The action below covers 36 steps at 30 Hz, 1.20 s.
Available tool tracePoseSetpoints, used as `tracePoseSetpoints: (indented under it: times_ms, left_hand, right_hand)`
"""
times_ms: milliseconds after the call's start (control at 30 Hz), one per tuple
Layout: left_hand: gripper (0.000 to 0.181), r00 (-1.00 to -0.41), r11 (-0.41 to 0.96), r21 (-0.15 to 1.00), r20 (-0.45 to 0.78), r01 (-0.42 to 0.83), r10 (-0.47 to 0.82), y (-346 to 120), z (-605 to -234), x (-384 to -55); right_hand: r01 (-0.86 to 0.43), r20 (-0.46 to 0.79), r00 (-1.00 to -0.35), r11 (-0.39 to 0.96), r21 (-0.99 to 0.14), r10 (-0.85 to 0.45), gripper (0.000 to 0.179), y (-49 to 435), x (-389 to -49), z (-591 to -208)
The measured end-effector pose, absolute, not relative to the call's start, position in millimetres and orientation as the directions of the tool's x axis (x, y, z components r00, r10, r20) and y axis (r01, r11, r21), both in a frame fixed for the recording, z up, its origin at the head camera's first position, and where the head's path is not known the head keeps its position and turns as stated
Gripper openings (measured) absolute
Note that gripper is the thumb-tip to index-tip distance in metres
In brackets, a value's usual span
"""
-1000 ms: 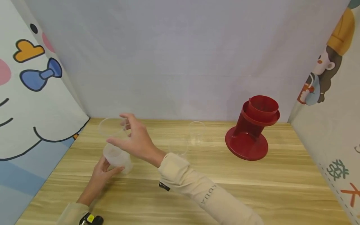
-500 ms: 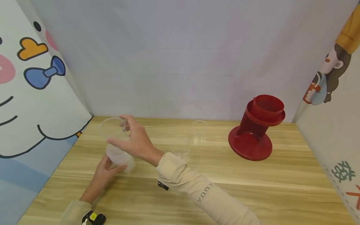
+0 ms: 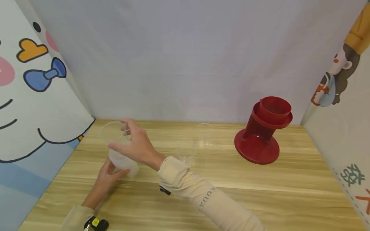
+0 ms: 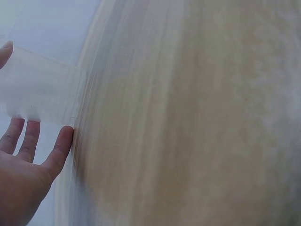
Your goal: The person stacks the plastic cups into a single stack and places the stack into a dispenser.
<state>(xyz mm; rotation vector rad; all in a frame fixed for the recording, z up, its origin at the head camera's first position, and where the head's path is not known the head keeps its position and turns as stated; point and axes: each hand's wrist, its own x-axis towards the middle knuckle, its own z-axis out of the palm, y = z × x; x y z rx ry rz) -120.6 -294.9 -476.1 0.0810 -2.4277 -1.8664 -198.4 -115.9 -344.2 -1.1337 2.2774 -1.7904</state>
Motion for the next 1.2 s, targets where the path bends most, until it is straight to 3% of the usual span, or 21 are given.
tracePoseSetpoints:
  times_ms: [833, 1200]
  left_hand:
    - [0.077, -0.996, 0.252, 0.966, 0.072, 0.058, -0.049, -297, -477, -119]
    - [0.079, -0.997, 0.255, 0.965, 0.069, 0.055, -0.047, -298, -479, -120]
  right_hand:
    - [-0.564, 0.326, -0.722, 0.247, -0.788, -0.610, 0.073, -116, -188, -380]
    - [-0.566, 0.348, -0.716, 0.212, -0.797, -0.605, 0.073, -115, -186, -386]
